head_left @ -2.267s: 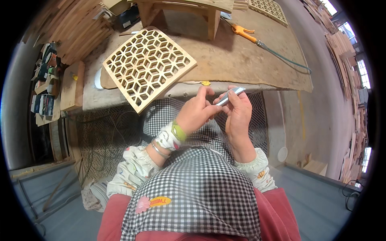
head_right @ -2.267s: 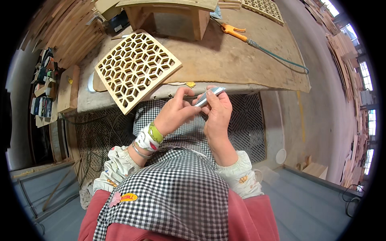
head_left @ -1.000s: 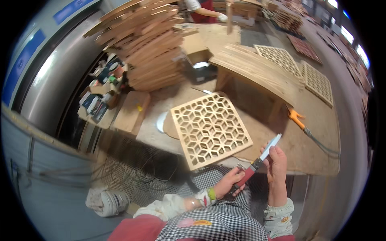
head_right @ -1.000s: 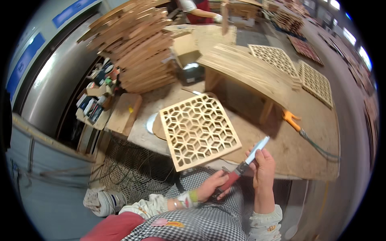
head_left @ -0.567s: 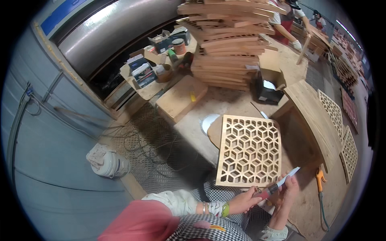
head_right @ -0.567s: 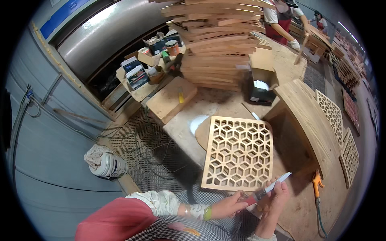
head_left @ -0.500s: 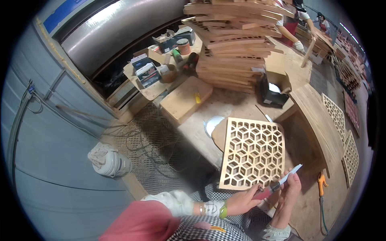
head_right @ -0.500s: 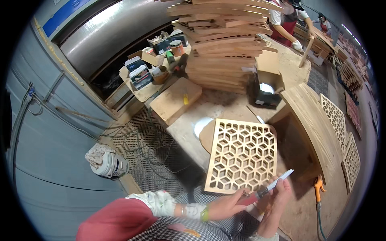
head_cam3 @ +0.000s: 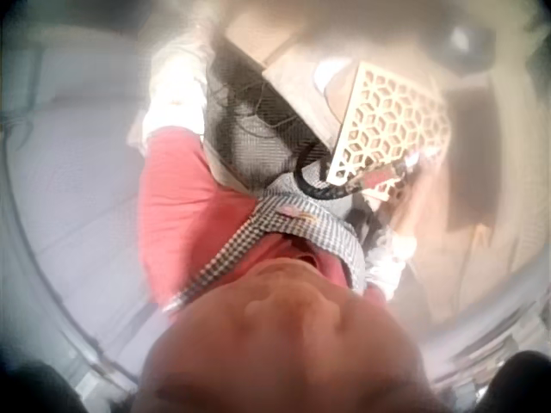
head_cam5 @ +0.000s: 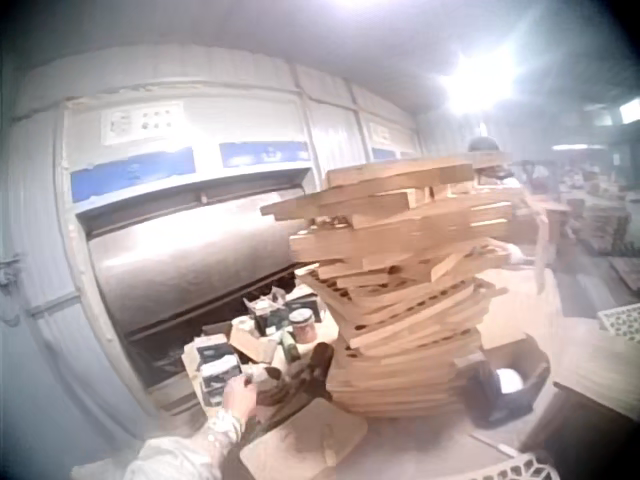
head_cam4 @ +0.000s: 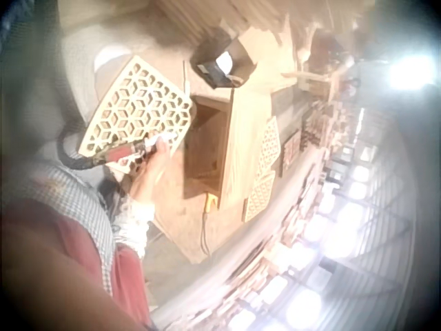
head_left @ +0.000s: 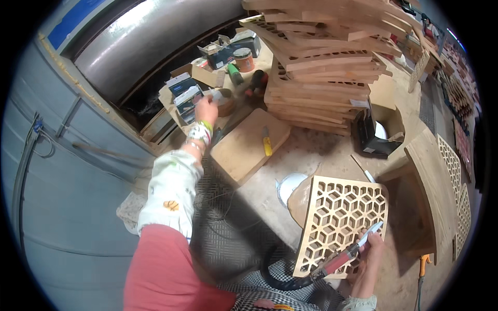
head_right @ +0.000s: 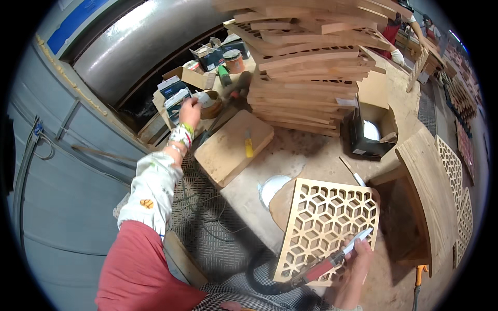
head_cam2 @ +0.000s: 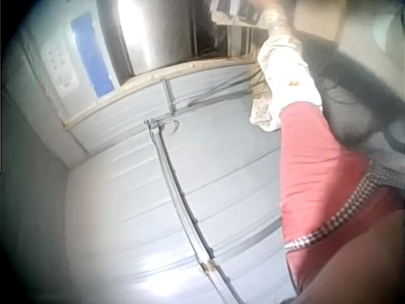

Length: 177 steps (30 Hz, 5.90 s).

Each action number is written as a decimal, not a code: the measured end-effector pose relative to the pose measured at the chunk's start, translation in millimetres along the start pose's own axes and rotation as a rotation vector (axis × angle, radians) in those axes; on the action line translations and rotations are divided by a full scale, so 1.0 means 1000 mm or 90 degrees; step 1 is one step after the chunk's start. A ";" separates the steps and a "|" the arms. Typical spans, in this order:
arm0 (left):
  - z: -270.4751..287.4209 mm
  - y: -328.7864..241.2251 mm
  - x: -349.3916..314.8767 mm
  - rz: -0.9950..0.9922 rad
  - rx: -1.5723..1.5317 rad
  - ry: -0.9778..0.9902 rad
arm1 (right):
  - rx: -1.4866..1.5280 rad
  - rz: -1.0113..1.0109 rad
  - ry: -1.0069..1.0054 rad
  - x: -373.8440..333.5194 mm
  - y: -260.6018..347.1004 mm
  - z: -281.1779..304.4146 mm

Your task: The person cleans and finishes wooden honeycomb panels by removing excess material with a small scraper and then using a handheld air tool to clear debris from the holes.

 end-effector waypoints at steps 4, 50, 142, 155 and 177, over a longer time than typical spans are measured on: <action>-0.010 0.042 0.058 0.142 0.202 0.008 | -0.020 -0.011 -0.053 -0.007 0.002 -0.024; -0.135 -0.343 -0.367 0.061 -0.256 1.097 | 0.102 0.034 0.018 -0.006 0.016 -0.045; 0.089 -0.323 -0.628 -0.038 -0.726 1.239 | 0.110 0.382 0.193 -0.349 0.071 0.015; 0.096 -0.362 -0.664 0.005 -0.736 1.422 | 0.216 0.431 0.233 -0.364 0.072 0.056; 0.083 -0.353 -0.654 0.030 -0.706 1.329 | 0.354 0.409 0.312 -0.313 0.083 0.058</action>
Point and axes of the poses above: each hand's wrist, its own x-axis towards the middle knuckle, its own z-axis out of the back of the hand, y = z × x, the point moved 5 cm from there along x, towards the middle knuckle, and after that the axes turned 8 degrees about y, right-handed, at the moved point
